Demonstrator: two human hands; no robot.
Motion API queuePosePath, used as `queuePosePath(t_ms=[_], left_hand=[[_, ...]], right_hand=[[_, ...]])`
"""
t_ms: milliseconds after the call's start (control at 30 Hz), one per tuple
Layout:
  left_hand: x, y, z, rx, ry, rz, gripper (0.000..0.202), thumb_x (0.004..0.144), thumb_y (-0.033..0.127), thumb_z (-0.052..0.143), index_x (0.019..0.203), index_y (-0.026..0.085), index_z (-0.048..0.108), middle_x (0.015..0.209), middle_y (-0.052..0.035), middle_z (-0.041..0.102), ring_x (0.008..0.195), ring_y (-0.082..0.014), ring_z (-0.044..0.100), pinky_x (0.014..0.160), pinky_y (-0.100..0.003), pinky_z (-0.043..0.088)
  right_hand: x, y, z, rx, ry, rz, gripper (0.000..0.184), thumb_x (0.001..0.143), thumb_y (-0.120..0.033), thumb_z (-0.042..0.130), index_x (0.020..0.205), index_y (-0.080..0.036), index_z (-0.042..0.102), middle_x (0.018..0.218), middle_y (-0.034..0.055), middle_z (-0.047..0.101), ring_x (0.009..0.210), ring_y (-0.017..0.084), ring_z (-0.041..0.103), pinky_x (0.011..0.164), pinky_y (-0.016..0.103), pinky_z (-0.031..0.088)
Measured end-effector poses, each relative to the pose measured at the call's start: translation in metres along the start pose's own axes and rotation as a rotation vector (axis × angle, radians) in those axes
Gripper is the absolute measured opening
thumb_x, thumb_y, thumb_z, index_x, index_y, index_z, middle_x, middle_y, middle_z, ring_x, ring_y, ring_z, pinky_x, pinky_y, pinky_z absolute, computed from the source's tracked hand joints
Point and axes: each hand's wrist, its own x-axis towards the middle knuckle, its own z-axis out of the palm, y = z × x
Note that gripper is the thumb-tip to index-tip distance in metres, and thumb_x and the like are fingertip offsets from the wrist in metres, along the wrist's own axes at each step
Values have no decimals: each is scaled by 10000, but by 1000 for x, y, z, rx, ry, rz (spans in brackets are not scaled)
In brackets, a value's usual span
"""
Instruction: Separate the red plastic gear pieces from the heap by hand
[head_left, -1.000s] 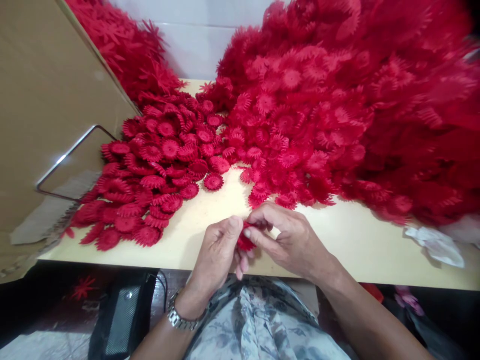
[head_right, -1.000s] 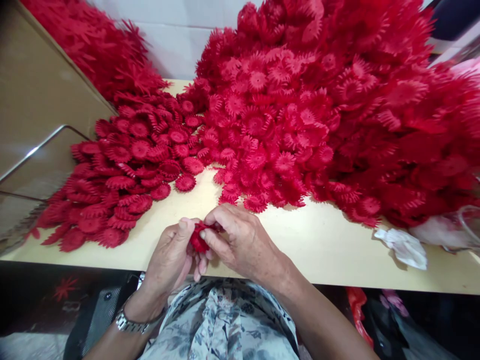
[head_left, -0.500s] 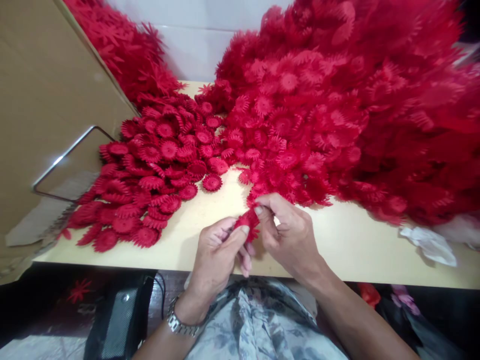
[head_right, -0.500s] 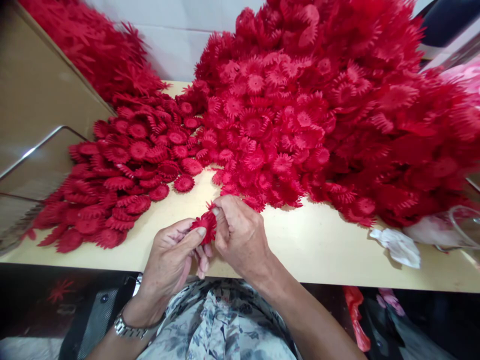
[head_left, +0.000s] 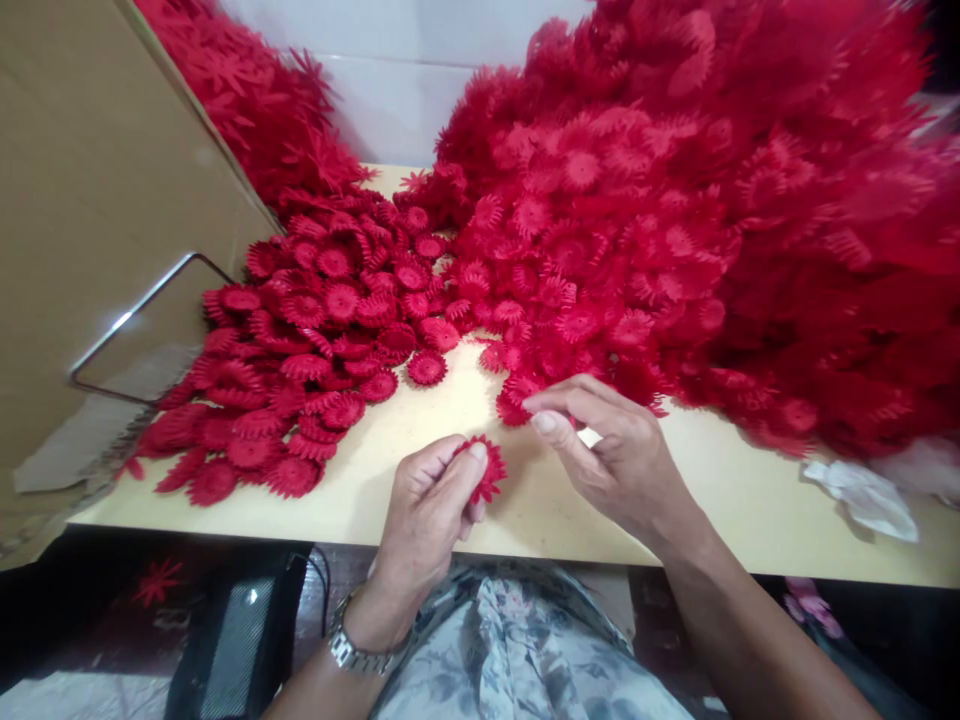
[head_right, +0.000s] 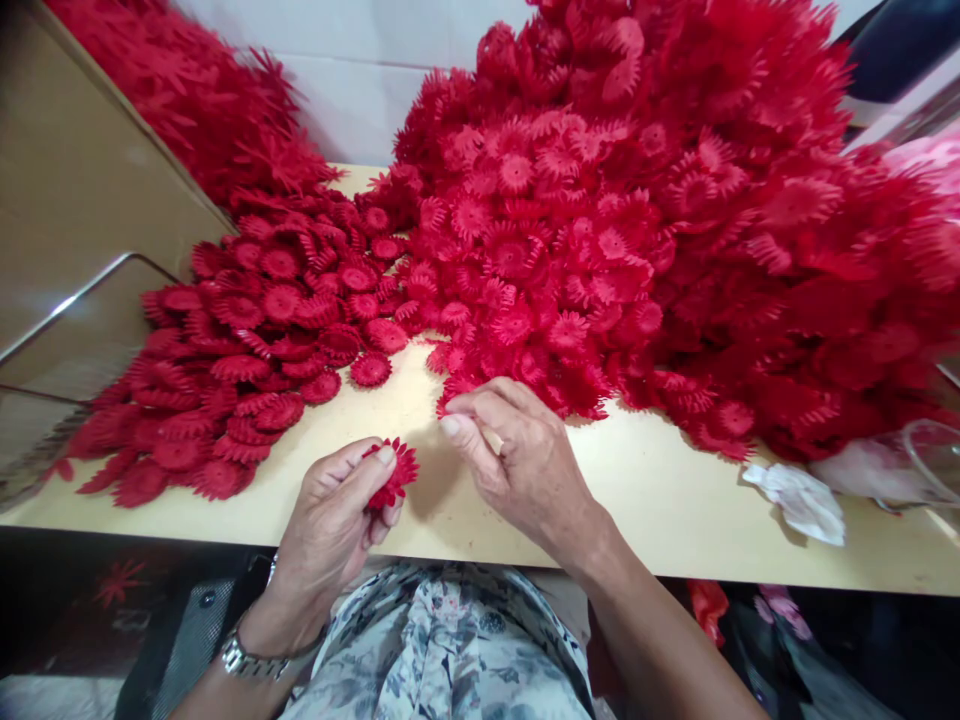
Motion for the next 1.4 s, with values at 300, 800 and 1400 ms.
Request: queuePosePath(t_ms=[300,800,1400], left_hand=[[4,-7,-2,60,-63,65,478,813,573,422,572,164,482,450,48,414,372,-50,362,328,-153,263],[-5,-2,-11,-16,-151,50,229,795,317,576,695,116,619,619,-36,628,448,-104,555,417,-212,463],[1,1,-3,-49,50,54,303,745,376,623,567,159,509,452,57,478,359,-45,395,321,-143,285]], right_hand=[[2,-18,10,397,-223,-25,90,792,-162,598,715,-150,552,668,-11,529,649,95,497,603,212,392],[-3,5,8,36,152,183,158,859,-215,451,704,-190,466,598,-20,449,541,114,436,523,237,355],[-6,-18,6,136,25,-15,133,863,-172,488,819,-155,612,690,22,589,622,108,543,569,218,423]])
